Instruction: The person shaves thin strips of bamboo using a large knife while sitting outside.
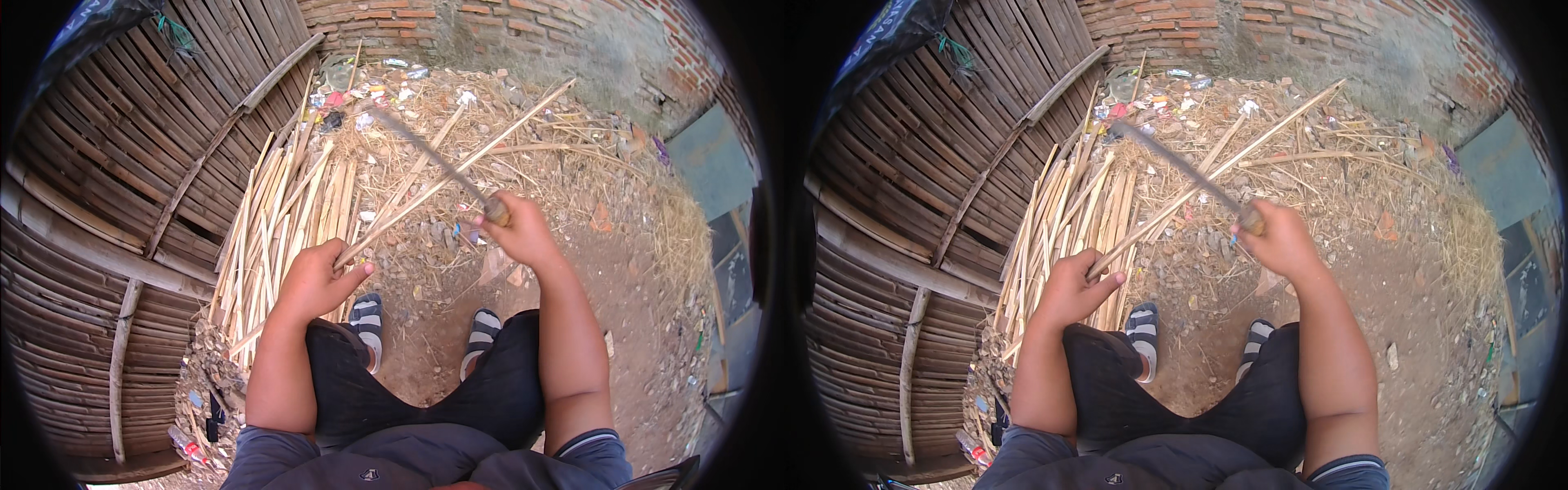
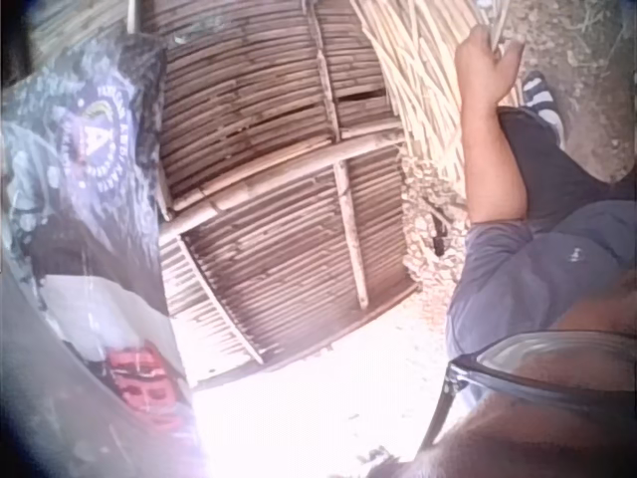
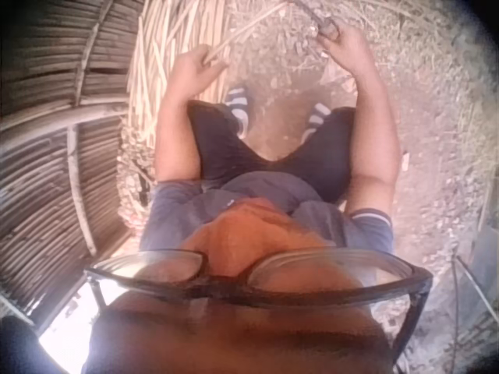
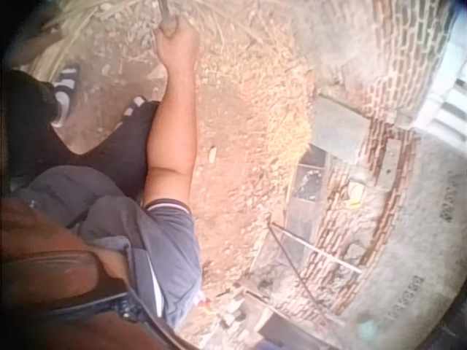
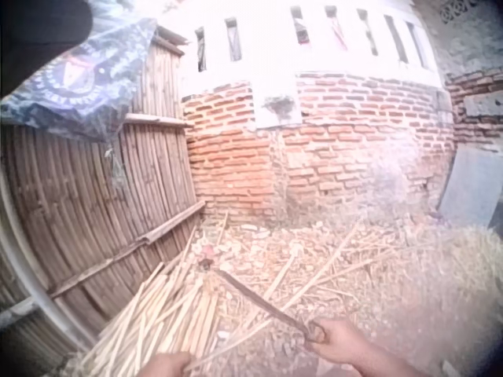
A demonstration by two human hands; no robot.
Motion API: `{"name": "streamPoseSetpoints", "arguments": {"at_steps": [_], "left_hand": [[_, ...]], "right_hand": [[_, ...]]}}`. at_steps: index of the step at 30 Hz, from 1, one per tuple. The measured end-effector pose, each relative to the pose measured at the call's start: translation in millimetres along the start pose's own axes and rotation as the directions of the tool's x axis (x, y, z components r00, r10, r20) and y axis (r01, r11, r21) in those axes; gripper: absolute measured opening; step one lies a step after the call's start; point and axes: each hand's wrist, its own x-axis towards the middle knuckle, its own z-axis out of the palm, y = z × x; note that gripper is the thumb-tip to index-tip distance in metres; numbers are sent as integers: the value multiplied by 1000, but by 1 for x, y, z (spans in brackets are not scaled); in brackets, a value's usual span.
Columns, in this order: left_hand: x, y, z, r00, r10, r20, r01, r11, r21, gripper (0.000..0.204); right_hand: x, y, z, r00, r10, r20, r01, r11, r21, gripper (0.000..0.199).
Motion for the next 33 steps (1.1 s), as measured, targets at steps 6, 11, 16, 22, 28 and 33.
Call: {"name": "streamPoseSetpoints", "arguments": {"at_steps": [6, 11, 16, 22, 28, 33], "left_hand": [[2, -13, 9, 982, 159, -103, -160, 987, -1, 44], [-2, -2, -1, 1000, -11, -8, 11, 1000, -13, 42], [1, -7, -6, 999, -40, -16, 40, 999, 15, 42], [0, 1, 0, 999, -36, -20, 35, 998, -43, 42], [5, -23, 13, 960, 243, -139, -242, 970, 22, 42], [-1, -5, -4, 1000, 12, 2, -12, 1000, 9, 42]], "right_hand": [[-11, -34, 19, 931, -246, 270, 294, 943, -153, 25], [0, 7, -8, 981, -87, 172, 99, 993, -63, 27], [7, 22, -23, 971, 182, -157, -177, 983, 43, 31], [0, -7, -5, 1000, 5, 27, -4, 998, -59, 31], [-9, -28, 11, 929, -272, 250, 318, 934, -163, 21], [6, 12, -15, 998, 65, 21, -64, 996, -64, 26]]}}
